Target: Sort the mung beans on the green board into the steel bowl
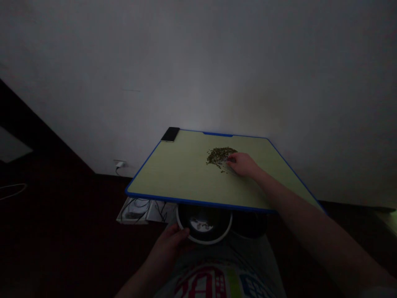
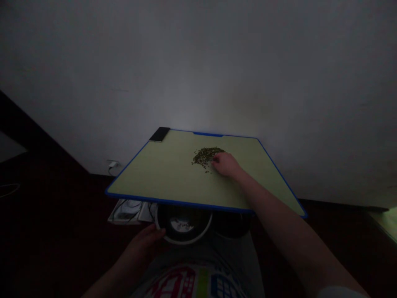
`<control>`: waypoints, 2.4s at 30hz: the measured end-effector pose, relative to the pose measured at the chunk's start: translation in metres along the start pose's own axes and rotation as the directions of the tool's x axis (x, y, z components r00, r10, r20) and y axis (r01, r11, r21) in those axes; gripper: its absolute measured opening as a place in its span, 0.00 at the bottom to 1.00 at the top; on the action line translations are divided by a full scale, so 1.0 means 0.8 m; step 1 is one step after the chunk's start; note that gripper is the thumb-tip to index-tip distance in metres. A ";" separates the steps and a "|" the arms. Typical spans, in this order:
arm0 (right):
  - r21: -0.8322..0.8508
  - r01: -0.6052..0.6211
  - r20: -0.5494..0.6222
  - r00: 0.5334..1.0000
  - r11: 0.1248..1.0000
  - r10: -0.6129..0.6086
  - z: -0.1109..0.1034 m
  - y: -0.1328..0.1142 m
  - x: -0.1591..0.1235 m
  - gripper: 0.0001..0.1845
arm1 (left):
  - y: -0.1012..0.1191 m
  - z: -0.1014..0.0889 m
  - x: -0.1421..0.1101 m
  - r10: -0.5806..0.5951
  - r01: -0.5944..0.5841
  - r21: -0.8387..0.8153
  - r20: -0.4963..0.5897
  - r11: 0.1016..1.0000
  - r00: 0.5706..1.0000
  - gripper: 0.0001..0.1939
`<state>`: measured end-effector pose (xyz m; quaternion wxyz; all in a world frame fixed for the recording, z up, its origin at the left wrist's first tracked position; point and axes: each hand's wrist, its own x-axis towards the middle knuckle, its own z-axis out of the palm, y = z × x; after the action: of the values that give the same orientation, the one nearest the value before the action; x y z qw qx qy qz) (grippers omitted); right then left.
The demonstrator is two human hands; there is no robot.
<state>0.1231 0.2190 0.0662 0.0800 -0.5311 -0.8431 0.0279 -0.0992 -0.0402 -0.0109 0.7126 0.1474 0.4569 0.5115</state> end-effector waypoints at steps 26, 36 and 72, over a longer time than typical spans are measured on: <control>0.047 0.007 -0.027 1.000 0.999 -0.006 0.003 -0.010 -0.001 0.14 | 0.000 0.001 0.001 -0.016 0.016 -0.011 -0.048 1.000 0.999 0.15; 0.055 -0.007 -0.037 0.999 0.998 0.009 0.001 -0.014 -0.004 0.14 | 0.000 -0.001 -0.001 -0.020 0.019 -0.045 -0.004 0.999 1.000 0.13; 0.172 0.241 0.068 0.964 0.955 -0.256 0.006 -0.007 0.023 0.18 | -0.001 0.000 0.002 -0.003 0.001 -0.046 -0.056 0.999 0.998 0.12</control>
<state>0.1094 0.2335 0.0639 0.0879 -0.4107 -0.9008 0.1099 -0.0985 -0.0396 -0.0124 0.7034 0.1161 0.4649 0.5250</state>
